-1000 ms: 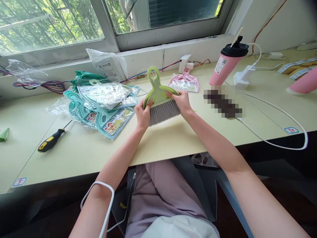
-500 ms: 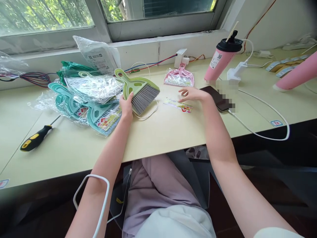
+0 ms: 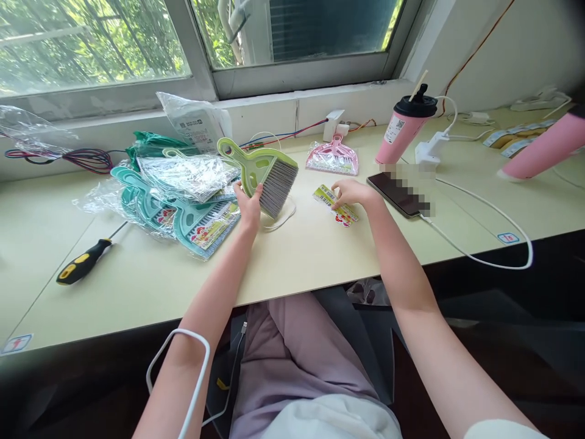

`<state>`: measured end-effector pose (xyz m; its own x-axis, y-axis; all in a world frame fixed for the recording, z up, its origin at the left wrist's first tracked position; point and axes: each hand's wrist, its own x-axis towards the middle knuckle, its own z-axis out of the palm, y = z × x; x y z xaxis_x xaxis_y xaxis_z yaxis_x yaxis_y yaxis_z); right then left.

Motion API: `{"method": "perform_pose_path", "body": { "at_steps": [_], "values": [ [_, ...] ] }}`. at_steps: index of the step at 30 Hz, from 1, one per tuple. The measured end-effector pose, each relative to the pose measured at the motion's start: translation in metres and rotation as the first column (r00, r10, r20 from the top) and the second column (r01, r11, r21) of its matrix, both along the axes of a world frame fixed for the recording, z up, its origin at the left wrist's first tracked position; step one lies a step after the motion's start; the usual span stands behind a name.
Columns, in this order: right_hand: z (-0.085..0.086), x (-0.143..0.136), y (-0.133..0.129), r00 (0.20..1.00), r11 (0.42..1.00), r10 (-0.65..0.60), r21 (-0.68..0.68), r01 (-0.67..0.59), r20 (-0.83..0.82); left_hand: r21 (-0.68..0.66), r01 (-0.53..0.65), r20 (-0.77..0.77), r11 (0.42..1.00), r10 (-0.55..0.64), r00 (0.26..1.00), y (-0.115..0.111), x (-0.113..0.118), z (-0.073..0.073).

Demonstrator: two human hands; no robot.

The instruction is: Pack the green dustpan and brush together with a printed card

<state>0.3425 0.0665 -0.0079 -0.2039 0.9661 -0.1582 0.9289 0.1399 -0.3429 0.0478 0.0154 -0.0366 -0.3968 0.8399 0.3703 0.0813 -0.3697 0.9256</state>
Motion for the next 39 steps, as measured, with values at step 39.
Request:
{"method": "perform_pose_path", "body": {
  "at_steps": [39],
  "values": [
    [-0.003, -0.087, -0.032, 0.627, 0.927, 0.112, 0.308, 0.214, -0.771, 0.044, 0.108, 0.141, 0.993, -0.113, 0.983, -0.03, 0.044, 0.013]
  ]
}}
